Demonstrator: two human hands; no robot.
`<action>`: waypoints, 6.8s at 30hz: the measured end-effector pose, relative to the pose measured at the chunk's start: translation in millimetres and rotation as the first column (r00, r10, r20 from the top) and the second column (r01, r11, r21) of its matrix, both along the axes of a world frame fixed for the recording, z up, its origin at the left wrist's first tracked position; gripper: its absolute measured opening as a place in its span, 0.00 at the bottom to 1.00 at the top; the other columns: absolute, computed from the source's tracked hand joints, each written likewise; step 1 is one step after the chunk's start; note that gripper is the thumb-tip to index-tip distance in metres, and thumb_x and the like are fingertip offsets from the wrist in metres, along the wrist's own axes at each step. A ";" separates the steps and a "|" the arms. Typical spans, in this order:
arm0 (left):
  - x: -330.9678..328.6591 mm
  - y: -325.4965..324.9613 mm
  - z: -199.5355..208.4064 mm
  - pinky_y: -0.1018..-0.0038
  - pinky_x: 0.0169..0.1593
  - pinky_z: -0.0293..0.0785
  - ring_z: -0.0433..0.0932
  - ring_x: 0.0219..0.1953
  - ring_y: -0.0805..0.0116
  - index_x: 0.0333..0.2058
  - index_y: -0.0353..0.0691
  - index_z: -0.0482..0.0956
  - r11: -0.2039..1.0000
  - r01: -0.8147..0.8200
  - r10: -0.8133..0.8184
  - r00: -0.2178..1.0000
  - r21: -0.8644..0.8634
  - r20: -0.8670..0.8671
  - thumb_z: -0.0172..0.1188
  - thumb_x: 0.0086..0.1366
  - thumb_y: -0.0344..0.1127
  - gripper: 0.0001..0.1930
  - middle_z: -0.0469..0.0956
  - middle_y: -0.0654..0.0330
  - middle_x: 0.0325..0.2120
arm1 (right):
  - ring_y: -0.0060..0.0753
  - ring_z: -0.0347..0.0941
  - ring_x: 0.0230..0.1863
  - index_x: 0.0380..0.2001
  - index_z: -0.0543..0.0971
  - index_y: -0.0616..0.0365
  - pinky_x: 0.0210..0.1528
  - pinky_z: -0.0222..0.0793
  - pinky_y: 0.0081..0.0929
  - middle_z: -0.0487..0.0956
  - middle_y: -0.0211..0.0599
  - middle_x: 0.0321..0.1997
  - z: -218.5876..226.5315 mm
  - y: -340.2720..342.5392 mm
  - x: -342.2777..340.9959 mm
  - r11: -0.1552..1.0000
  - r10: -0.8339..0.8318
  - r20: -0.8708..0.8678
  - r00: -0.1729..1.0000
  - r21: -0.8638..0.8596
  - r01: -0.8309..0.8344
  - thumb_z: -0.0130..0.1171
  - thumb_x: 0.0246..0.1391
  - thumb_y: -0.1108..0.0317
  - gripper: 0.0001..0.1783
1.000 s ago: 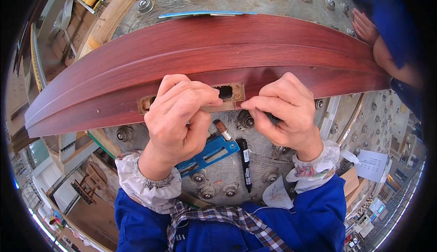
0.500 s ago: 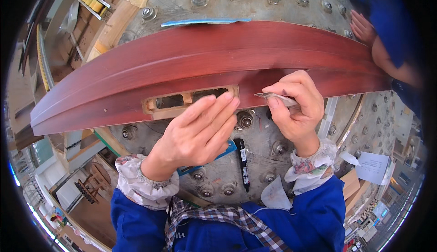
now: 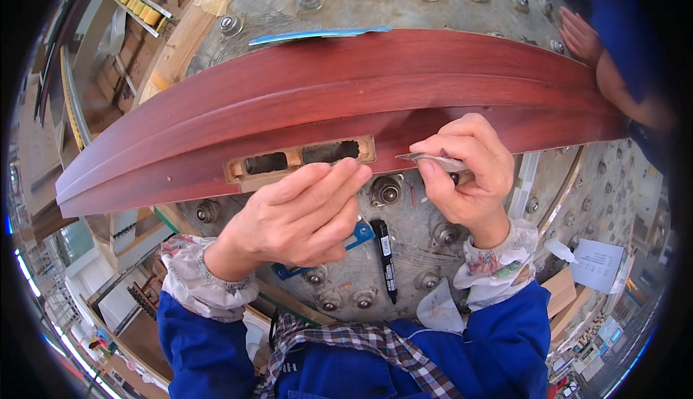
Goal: The person fits a metal bracket into a rectangular cutout on a curved wooden piece. They repeatedly test the fit, adjust the bracket, and use a small tool to scrape or clean the edges of the cutout to ensure proper alignment.
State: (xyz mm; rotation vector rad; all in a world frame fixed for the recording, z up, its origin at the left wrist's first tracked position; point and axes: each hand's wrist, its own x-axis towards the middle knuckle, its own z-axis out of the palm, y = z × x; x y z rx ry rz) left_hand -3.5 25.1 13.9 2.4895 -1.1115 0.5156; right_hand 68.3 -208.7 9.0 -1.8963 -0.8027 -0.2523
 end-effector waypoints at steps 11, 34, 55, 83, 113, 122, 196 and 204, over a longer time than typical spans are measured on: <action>-7.8 -1.5 -1.7 0.63 0.64 0.62 0.81 0.52 0.58 0.30 0.34 0.78 0.993 -0.098 0.092 0.992 -0.062 -0.090 0.50 0.51 0.31 0.11 0.84 0.50 0.41 | 0.29 0.75 0.26 0.31 0.84 0.59 0.26 0.70 0.24 0.78 0.37 0.28 0.2 1.5 -0.1 0.999 0.005 0.018 1.000 -0.037 -0.004 0.66 0.40 0.79 0.11; -13.5 -3.1 -13.1 0.63 0.66 0.53 0.77 0.56 0.67 0.25 0.38 0.78 0.985 -0.109 0.100 0.992 -0.134 -0.074 0.53 0.49 0.34 0.08 0.83 0.53 0.47 | 0.31 0.74 0.27 0.31 0.84 0.58 0.28 0.68 0.25 0.77 0.37 0.29 0.0 4.2 -5.1 0.995 -0.025 0.004 1.000 -0.098 0.026 0.65 0.40 0.80 0.11; -13.5 3.5 -18.2 0.67 0.49 0.73 0.85 0.35 0.62 0.14 0.39 0.72 0.912 -0.226 0.260 0.964 -0.341 0.056 0.53 0.42 0.32 0.04 0.85 0.52 0.29 | 0.32 0.69 0.36 0.35 0.85 0.45 0.38 0.59 0.29 0.78 0.22 0.35 0.9 16.5 -6.8 0.935 0.113 0.166 0.980 -0.352 -0.049 0.70 0.39 0.69 0.15; -17.4 7.4 -19.8 0.62 0.48 0.70 0.85 0.39 0.61 0.19 0.42 0.69 0.897 -0.253 0.250 0.967 -0.362 -0.057 0.55 0.41 0.25 0.05 0.85 0.56 0.36 | 0.31 0.68 0.33 0.33 0.85 0.51 0.33 0.59 0.29 0.79 0.24 0.34 -1.5 15.6 -7.7 0.924 0.193 0.231 0.954 -0.371 -0.097 0.68 0.34 0.71 0.16; -16.6 5.6 -17.7 0.62 0.49 0.69 0.85 0.39 0.63 0.18 0.42 0.69 0.895 -0.270 0.263 0.962 -0.356 -0.069 0.55 0.42 0.26 0.04 0.85 0.57 0.36 | 0.30 0.68 0.32 0.32 0.85 0.51 0.30 0.57 0.28 0.79 0.22 0.33 4.0 16.5 -14.0 0.910 0.180 0.286 0.941 -0.411 -0.049 0.66 0.30 0.70 0.17; -17.1 5.1 -18.5 0.62 0.50 0.69 0.85 0.39 0.63 0.18 0.42 0.69 0.889 -0.278 0.271 0.960 -0.363 -0.073 0.55 0.42 0.25 0.05 0.86 0.58 0.35 | 0.30 0.68 0.32 0.33 0.85 0.51 0.30 0.58 0.28 0.79 0.24 0.33 4.2 15.9 -14.7 0.921 0.177 0.246 0.953 -0.383 -0.072 0.66 0.31 0.70 0.18; -1.4 -13.9 -25.8 0.65 0.43 0.65 0.80 0.35 0.60 0.34 0.43 0.72 0.818 -0.359 0.381 0.923 -0.449 -0.044 0.69 0.51 0.23 0.15 0.80 0.62 0.30 | 0.31 0.69 0.25 0.29 0.84 0.51 0.28 0.56 0.30 0.77 0.27 0.28 0.5 4.8 -2.1 0.984 0.076 0.150 0.986 -0.171 -0.049 0.68 0.37 0.74 0.11; 2.1 -14.6 -30.1 0.66 0.44 0.65 0.79 0.38 0.61 0.34 0.43 0.77 0.786 -0.398 0.438 0.899 -0.473 -0.027 0.70 0.50 0.23 0.14 0.80 0.64 0.30 | 0.31 0.68 0.26 0.31 0.85 0.53 0.32 0.56 0.29 0.75 0.27 0.27 0.9 10.3 -10.7 0.956 0.157 0.148 0.976 -0.271 -0.112 0.69 0.33 0.76 0.15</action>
